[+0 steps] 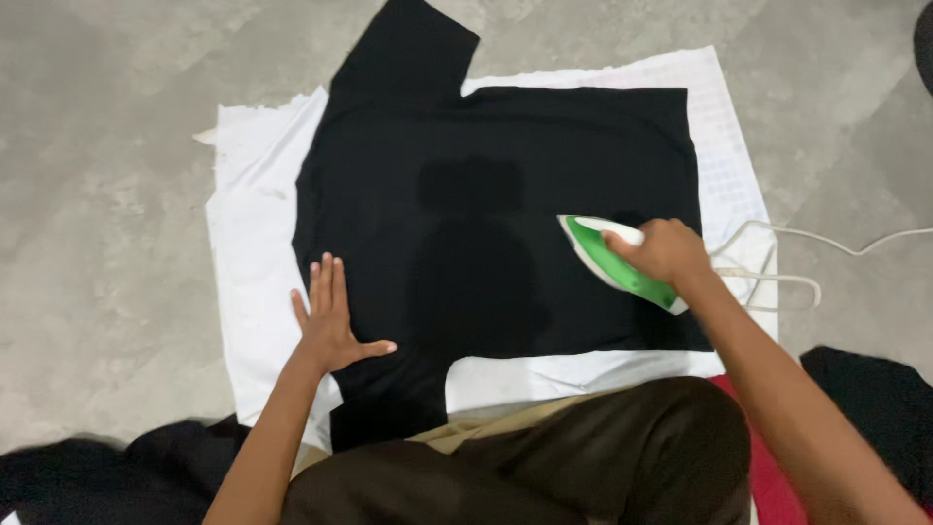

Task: The person irons a black t-shirt laid out on a white cloth on the floor. They use a green and white iron to smooth the fabric, then fold the shirt and place it on a pile of other black shirts. The person then picks up another black t-shirt, unfolds it, and begins ironing it.

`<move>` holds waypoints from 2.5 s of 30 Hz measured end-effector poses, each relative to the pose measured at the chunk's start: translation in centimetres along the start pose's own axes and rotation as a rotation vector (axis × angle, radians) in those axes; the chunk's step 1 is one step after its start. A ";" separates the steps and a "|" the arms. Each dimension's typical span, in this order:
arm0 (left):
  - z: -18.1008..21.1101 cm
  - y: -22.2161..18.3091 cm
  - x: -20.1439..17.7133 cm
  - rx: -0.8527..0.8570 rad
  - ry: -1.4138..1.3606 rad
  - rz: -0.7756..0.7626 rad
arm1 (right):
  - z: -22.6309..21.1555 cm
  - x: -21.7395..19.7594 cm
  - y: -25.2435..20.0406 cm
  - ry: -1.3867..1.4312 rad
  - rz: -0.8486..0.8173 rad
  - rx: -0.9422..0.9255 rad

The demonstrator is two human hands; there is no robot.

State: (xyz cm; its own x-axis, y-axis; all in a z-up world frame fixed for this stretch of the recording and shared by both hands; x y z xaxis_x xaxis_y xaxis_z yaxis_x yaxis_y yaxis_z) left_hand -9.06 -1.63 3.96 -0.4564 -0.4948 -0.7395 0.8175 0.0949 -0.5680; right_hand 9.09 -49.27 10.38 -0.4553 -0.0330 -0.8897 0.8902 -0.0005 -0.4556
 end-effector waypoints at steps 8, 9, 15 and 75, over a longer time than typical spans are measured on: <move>0.2 0.0 -0.3 0.016 0.012 0.001 | -13.3 0.4 -1.8 -0.108 -0.058 -0.472; 0.3 0.1 -0.3 0.029 0.028 -0.006 | -16.4 1.2 -1.5 -0.093 -0.057 -0.456; -2.3 1.6 2.5 0.083 0.105 0.187 | -27.0 2.2 3.2 0.095 0.038 -0.577; 0.5 0.4 -0.9 -0.041 0.069 -0.049 | 0.4 -6.3 11.4 0.010 0.020 -0.073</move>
State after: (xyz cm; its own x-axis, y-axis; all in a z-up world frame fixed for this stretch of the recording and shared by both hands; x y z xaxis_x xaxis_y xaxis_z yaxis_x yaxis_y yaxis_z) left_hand -8.17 -1.62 4.59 -0.5196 -0.4394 -0.7328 0.7792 0.1083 -0.6174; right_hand 22.09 -49.45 10.86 -0.4380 -0.0227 -0.8987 0.8958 0.0730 -0.4384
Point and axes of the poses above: each hand's wrist, its own y-axis towards the middle knuckle, its own x-axis out of the palm, z = x × y, the point moved 2 cm from there along y, towards the middle knuckle, and after that the axes turned 3 degrees about -x, right-handed, at the moved point
